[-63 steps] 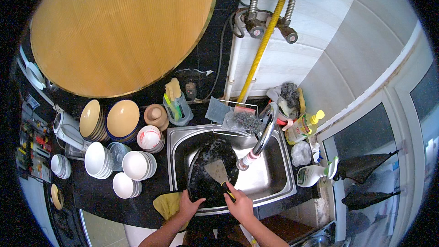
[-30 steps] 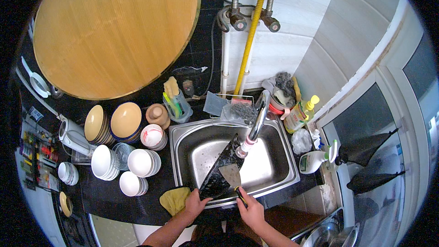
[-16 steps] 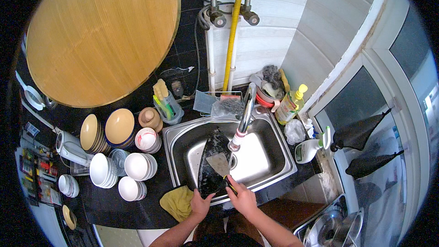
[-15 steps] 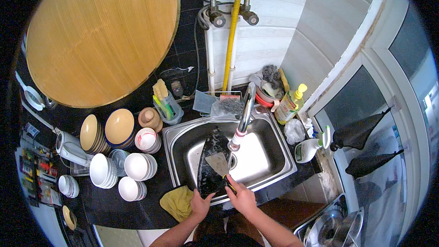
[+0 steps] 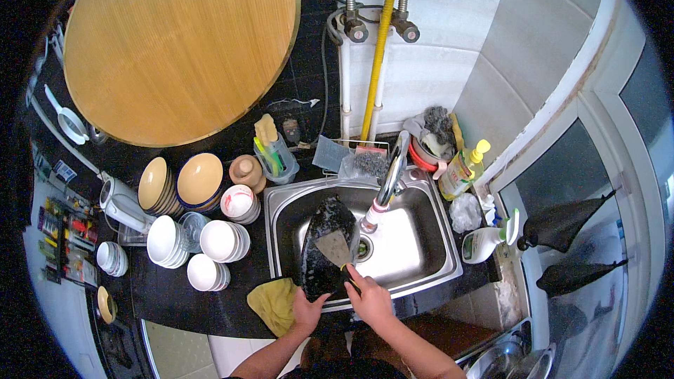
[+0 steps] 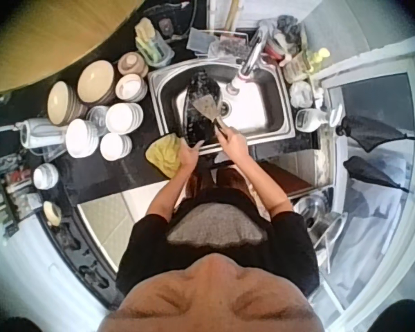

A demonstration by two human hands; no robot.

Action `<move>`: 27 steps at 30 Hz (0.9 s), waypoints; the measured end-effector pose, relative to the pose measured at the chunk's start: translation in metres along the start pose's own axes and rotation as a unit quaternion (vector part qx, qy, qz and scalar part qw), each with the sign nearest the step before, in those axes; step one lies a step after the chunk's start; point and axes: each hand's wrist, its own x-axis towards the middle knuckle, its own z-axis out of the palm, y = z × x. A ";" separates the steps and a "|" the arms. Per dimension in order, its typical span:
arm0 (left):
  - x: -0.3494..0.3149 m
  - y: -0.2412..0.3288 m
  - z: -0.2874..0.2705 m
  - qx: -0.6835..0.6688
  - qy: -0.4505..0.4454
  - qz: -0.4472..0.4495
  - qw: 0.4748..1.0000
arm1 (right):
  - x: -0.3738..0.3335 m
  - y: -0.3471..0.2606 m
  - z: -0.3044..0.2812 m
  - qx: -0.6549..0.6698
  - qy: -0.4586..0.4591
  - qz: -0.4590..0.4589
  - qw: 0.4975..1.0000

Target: The person cleans a black frying pan in a kitchen sink. They spray a cleaning agent onto the pan's surface, then use a metal spatula to scrape the interior and exterior of the pan while rinsing it under running water.

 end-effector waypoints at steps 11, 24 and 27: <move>0.039 0.067 -0.020 -0.078 0.058 0.056 0.994 | -0.005 0.009 -0.005 0.007 -0.033 0.003 0.999; 0.086 0.069 -0.002 -0.072 0.054 0.064 0.994 | -0.047 0.009 -0.003 -0.015 -0.032 -0.004 0.999; 0.082 0.072 -0.002 -0.022 0.090 0.064 0.994 | -0.046 0.010 0.004 -0.018 0.000 -0.023 1.000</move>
